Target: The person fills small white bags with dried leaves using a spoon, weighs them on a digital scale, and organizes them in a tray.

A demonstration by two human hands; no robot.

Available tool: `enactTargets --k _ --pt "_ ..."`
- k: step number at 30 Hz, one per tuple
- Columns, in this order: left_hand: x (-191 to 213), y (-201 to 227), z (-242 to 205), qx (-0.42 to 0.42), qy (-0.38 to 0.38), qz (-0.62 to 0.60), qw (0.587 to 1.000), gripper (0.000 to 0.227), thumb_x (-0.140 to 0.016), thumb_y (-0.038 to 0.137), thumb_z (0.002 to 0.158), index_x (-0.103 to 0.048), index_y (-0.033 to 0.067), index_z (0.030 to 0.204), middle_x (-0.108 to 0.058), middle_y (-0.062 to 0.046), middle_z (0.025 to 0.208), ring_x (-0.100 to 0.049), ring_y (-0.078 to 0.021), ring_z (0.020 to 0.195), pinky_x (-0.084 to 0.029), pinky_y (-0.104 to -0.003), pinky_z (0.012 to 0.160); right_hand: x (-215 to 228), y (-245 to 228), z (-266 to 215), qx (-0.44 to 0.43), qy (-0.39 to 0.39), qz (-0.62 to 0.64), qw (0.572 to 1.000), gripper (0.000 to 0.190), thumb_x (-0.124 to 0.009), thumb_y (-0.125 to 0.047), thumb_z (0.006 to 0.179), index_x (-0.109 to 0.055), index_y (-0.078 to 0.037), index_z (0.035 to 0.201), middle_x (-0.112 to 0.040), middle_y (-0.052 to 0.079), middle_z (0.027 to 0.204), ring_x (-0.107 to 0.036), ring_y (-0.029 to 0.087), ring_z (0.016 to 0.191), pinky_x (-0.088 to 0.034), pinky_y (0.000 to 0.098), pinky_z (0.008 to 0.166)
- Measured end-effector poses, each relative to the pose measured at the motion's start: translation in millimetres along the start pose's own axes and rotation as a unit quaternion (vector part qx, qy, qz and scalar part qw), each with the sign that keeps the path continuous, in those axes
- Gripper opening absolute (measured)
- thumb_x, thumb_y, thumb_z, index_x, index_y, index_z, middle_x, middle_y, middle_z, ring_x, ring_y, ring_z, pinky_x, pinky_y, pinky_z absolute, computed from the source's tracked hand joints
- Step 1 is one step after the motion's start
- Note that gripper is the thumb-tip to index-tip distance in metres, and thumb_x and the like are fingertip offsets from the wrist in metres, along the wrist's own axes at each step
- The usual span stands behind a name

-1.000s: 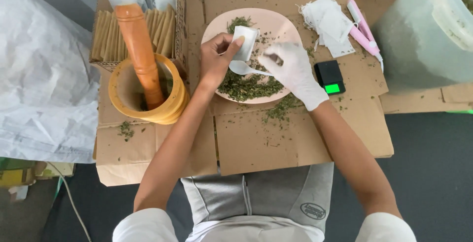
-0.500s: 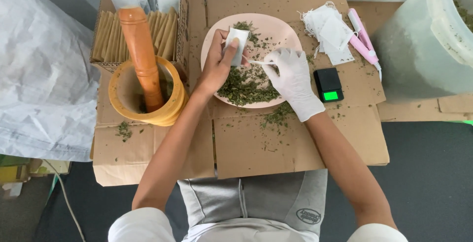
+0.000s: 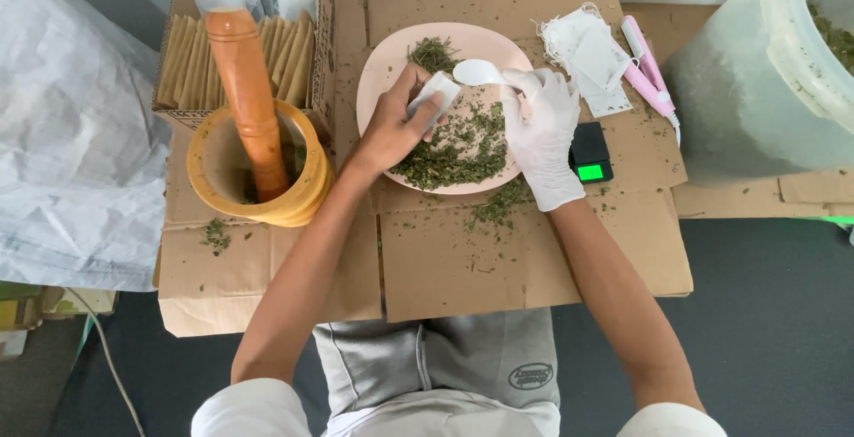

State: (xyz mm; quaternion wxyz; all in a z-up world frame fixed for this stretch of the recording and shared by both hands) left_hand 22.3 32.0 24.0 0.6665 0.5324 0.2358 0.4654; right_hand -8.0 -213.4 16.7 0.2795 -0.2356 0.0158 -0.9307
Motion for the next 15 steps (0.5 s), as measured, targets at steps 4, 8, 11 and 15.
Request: enactTargets --k 4,8,11,15 --pt "2.0 11.8 -0.2 -0.006 -0.003 0.001 1.000 0.013 -0.051 0.015 0.113 -0.055 0.0039 0.119 -0.075 -0.016 0.088 -0.069 -0.0144 0.062 -0.057 -0.035 0.062 -11.4 16.3 -11.9 0.021 0.006 0.010 1.000 0.015 -0.084 -0.012 0.103 -0.079 -0.019 0.116 -0.065 0.000 0.092 -0.066 0.025 0.086 -0.044 0.0348 0.093" --pt "3.5 7.7 0.5 0.002 -0.009 0.001 1.000 0.012 -0.052 0.015 0.113 -0.055 0.0041 0.117 -0.075 -0.017 0.087 -0.068 -0.0161 0.062 -0.057 -0.036 0.063 -7.8 16.5 -7.9 0.045 0.012 -0.022 0.999 0.017 -0.084 -0.011 0.102 -0.080 -0.019 0.116 -0.064 0.001 0.092 -0.064 0.027 0.084 -0.040 0.0385 0.089" --pt "2.5 4.7 0.3 0.008 -0.011 0.002 1.000 0.010 -0.052 0.015 0.113 -0.055 0.0056 0.117 -0.075 -0.017 0.087 -0.068 -0.0155 0.061 -0.057 -0.036 0.063 -6.0 17.4 -7.2 0.049 0.003 -0.027 0.998 0.014 -0.083 -0.013 0.104 -0.081 -0.019 0.116 -0.064 0.001 0.093 -0.064 0.028 0.085 -0.038 0.0392 0.085" --pt "4.1 3.6 -0.7 0.006 -0.010 0.012 1.000 0.008 -0.052 0.014 0.113 -0.056 0.0077 0.115 -0.077 -0.016 0.086 -0.069 -0.0152 0.060 -0.057 -0.036 0.063 -3.0 10.7 -4.5 0.067 -0.030 -0.032 0.997 0.015 -0.084 -0.013 0.104 -0.081 -0.019 0.118 -0.063 0.000 0.097 -0.063 0.028 0.091 -0.036 0.0388 0.085"
Point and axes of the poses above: each hand's wrist, its own z-axis towards the middle knuckle, its own x-axis out of the back of the hand, y = z × x, the point moved 1 cm from there along z, towards the middle knuckle
